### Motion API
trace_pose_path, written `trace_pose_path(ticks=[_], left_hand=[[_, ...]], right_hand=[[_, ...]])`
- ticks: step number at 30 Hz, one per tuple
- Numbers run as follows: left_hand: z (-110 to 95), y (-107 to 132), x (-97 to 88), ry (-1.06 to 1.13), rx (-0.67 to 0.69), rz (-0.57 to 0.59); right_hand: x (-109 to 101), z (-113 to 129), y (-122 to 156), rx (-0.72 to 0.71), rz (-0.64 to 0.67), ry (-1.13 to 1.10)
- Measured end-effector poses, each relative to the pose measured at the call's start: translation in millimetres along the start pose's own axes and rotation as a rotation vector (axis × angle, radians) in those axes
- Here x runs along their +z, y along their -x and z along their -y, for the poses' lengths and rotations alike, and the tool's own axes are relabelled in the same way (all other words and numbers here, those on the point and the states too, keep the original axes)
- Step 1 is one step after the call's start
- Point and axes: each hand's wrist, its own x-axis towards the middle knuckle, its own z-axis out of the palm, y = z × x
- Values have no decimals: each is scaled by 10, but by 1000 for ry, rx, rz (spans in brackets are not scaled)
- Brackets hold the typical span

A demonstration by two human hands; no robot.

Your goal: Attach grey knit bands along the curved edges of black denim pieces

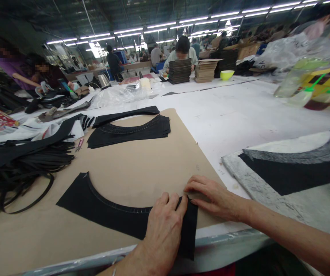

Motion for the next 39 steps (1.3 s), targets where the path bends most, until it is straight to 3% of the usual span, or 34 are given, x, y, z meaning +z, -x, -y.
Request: trace_pose_path(ticks=[7, 12, 15, 21, 25, 28, 33, 36, 39], left_hand=[[-31, 28, 52, -3, -10, -17], [90, 206, 90, 304, -155, -221], [135, 298, 109, 361, -217, -337], [107, 356, 189, 215, -111, -226], [78, 368, 266, 83, -42, -267], [79, 396, 235, 130, -48, -285], [207, 574, 77, 406, -150, -321], [307, 726, 67, 344, -233, -371], [356, 811, 118, 242, -219, -378]], right_hand=[[28, -18, 4, 10, 6, -16], [20, -32, 14, 72, -15, -87], [26, 78, 4, 53, -51, -60], [241, 297, 26, -72, 11, 205], [377, 262, 62, -103, -31, 349], [412, 224, 84, -135, -61, 423], [457, 161, 142, -200, -92, 604], [486, 167, 173, -216, -119, 703], [485, 224, 153, -242, -125, 743]])
